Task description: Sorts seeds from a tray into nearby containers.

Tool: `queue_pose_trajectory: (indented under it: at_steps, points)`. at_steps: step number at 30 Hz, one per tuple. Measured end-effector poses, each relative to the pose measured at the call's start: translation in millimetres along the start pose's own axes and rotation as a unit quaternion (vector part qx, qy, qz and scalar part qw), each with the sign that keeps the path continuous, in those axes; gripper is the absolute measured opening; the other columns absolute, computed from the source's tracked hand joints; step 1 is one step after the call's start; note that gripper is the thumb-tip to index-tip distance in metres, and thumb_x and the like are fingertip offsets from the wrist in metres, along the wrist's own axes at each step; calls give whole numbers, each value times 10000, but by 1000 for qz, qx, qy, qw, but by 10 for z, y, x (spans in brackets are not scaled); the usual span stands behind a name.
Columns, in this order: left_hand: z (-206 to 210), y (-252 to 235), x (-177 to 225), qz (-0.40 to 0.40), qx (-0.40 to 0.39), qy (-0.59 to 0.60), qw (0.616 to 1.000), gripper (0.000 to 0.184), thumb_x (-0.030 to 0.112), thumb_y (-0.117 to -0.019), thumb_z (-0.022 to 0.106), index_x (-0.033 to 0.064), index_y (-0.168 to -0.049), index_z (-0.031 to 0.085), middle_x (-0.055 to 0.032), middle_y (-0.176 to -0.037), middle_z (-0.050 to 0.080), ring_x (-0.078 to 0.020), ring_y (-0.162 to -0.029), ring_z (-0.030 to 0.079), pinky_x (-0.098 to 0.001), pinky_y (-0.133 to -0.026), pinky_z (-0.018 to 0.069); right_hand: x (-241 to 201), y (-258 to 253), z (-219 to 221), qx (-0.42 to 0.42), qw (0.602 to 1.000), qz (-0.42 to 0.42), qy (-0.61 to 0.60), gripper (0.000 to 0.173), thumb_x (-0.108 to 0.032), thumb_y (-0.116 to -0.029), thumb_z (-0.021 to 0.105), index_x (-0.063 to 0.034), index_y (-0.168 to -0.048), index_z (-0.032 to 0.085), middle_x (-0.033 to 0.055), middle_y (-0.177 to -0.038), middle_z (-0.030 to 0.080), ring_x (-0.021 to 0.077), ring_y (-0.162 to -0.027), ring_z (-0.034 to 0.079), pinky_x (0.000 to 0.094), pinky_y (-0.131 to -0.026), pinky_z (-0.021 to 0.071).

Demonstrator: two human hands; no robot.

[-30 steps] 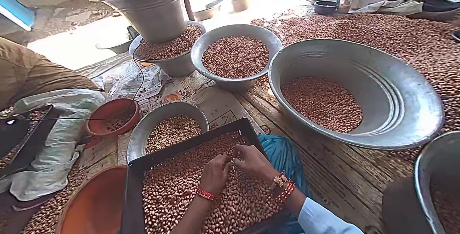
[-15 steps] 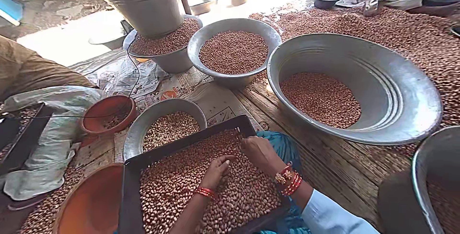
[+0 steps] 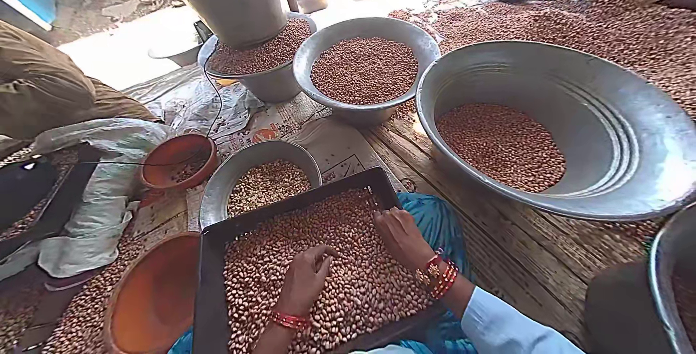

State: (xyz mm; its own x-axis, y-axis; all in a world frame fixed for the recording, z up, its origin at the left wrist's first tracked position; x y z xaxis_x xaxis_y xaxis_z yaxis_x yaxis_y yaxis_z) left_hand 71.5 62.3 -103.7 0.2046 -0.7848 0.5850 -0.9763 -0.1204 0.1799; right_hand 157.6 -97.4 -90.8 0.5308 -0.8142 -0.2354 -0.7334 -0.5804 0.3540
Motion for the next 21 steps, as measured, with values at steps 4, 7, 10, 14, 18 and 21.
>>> queue_pose_trajectory:
  at_steps: [4, 7, 10, 14, 18, 21]
  points:
    - [181, -20, 366, 109, 54, -121, 985, 161, 61, -945, 659, 42, -1023, 799, -169, -951, 767, -361, -878, 759, -542, -784, 604, 11, 4, 20, -12, 1000, 7, -14, 290, -63, -1041, 443, 105, -1187, 628, 292, -1096, 680, 441, -1106, 653, 544, -946, 483]
    - [265, -50, 474, 122, 45, -182, 975, 134, 48, -950, 658, 18, -974, 787, -184, -909, 749, -364, -856, 753, -520, -744, 607, 92, 17, -91, 4, 997, 10, -73, 319, -256, -1013, 526, -1, -1146, 664, 219, -1022, 711, 392, -1021, 688, 563, -858, 487]
    - [338, -22, 542, 134, 26, -211, 968, 127, 5, -940, 641, -3, -936, 768, -195, -902, 736, -370, -867, 748, -517, -719, 607, 283, 46, -210, 37, 962, 22, -270, 325, -340, -976, 583, -79, -1132, 699, 127, -921, 696, 289, -885, 670, 516, -784, 488]
    - [374, 5, 554, 134, 19, -223, 965, 138, -23, -940, 621, -22, -950, 759, -203, -917, 734, -376, -878, 747, -511, -711, 606, 368, -35, -75, 94, 730, -31, -676, 161, -125, -980, 417, -124, -901, 559, -94, -669, 466, 5, -530, 429, 179, -494, 367]
    - [406, 20, 543, 101, 4, -235, 967, 177, -5, -967, 589, -29, -1014, 758, -214, -979, 739, -386, -933, 742, -519, -756, 600, 193, -122, 23, 56, 714, -33, -697, 172, -96, -990, 394, -94, -966, 564, -78, -695, 499, 7, -534, 447, 174, -495, 377]
    - [399, -4, 491, 75, -22, -205, 976, 201, 33, -975, 584, -19, -1071, 752, -218, -1038, 743, -397, -968, 738, -550, -818, 585, 16, -175, 58, 26, 825, -34, -563, 165, -173, -1028, 532, -56, -1039, 649, -29, -764, 532, 47, -611, 451, 257, -591, 382]
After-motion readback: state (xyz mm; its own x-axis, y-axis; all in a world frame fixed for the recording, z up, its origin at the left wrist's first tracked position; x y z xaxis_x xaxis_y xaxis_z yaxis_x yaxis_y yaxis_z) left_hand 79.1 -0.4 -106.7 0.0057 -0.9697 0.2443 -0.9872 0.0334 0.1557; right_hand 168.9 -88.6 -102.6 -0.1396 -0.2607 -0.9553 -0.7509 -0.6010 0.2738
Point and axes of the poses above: each hand's wrist, its own y-axis away from the middle knuckle, its own z-axis out of the palm, x = y × z, the point moved 10 cm from there along -y, towards the middle knuckle
